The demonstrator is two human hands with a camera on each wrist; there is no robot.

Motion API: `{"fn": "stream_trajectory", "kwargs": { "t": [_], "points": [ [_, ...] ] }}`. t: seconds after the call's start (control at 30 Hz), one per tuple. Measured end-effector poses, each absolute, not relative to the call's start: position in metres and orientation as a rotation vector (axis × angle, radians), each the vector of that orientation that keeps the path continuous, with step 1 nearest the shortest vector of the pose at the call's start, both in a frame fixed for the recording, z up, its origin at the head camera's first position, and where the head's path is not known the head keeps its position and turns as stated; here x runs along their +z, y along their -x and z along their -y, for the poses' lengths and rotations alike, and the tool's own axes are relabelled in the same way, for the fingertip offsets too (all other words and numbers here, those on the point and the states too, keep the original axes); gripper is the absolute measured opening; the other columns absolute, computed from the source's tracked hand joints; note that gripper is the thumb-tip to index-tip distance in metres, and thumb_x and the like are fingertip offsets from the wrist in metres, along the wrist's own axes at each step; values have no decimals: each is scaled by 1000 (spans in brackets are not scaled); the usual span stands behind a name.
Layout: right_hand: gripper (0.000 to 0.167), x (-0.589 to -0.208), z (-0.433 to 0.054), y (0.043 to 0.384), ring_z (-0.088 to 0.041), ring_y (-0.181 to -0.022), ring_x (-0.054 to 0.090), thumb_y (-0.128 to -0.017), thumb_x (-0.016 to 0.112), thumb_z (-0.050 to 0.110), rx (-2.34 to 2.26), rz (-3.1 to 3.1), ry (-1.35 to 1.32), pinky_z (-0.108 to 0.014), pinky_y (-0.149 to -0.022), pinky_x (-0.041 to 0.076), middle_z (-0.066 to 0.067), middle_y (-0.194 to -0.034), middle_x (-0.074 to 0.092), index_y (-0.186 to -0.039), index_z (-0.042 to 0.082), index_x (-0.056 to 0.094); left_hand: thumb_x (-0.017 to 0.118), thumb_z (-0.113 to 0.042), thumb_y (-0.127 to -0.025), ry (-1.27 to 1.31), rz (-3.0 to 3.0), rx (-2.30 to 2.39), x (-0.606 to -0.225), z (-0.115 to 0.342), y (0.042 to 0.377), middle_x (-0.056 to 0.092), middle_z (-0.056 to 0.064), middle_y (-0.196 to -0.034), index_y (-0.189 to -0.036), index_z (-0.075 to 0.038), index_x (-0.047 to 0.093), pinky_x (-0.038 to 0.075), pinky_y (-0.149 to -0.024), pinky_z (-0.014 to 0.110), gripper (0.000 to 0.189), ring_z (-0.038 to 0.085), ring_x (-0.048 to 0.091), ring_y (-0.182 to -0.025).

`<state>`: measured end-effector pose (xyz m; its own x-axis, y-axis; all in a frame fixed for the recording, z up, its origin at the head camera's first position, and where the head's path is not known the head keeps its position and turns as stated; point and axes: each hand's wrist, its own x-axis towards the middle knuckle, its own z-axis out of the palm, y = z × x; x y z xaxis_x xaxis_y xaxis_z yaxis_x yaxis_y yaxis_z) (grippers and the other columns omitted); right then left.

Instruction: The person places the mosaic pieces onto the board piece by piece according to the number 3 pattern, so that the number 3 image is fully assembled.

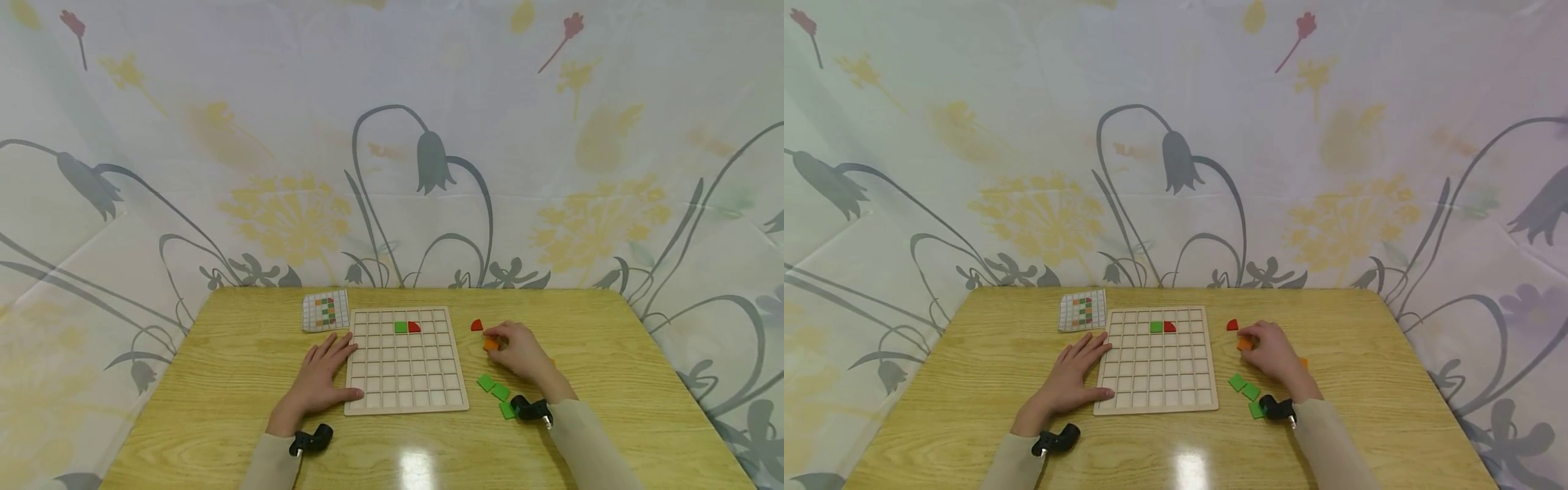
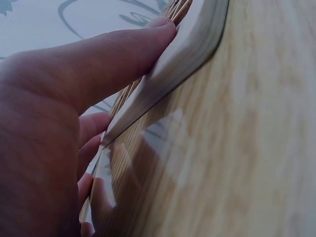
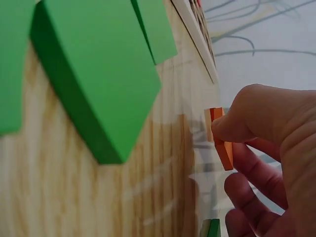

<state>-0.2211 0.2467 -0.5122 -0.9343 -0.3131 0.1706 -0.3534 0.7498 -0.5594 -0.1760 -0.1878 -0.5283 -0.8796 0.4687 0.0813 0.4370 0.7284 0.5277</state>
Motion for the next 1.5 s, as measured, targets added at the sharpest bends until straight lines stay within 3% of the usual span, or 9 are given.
{"fn": "stream_trajectory", "kwargs": {
  "t": [0.57,0.83,1.5],
  "points": [
    [26,-506,-237,222,-20,-83,58,-79,75,1,999,2825,-536,-34,-69,49,-4,-96,61,-105,1,75,71,-58,-82,-785,-2910,858,-531,187,177,26,7,-163,-152,-11,44,11,-113,67,89,37,15,-150],
    [27,-509,-228,225,-26,-87,60,-78,76,0,1024,2771,-577,-37,-71,52,-7,-96,62,-105,-1,75,72,-57,-81,-763,-2891,867,-531,188,177,26,5,-163,-152,-12,44,10,-113,67,89,35,13,-150],
    [27,-507,-189,237,-25,-93,61,-84,74,2,1131,2761,-638,-39,-76,52,-4,-100,62,-111,1,74,72,-58,-81,-751,-2887,860,-531,188,177,25,3,-164,-153,-13,43,9,-114,65,90,34,12,-151]
  ]
}}
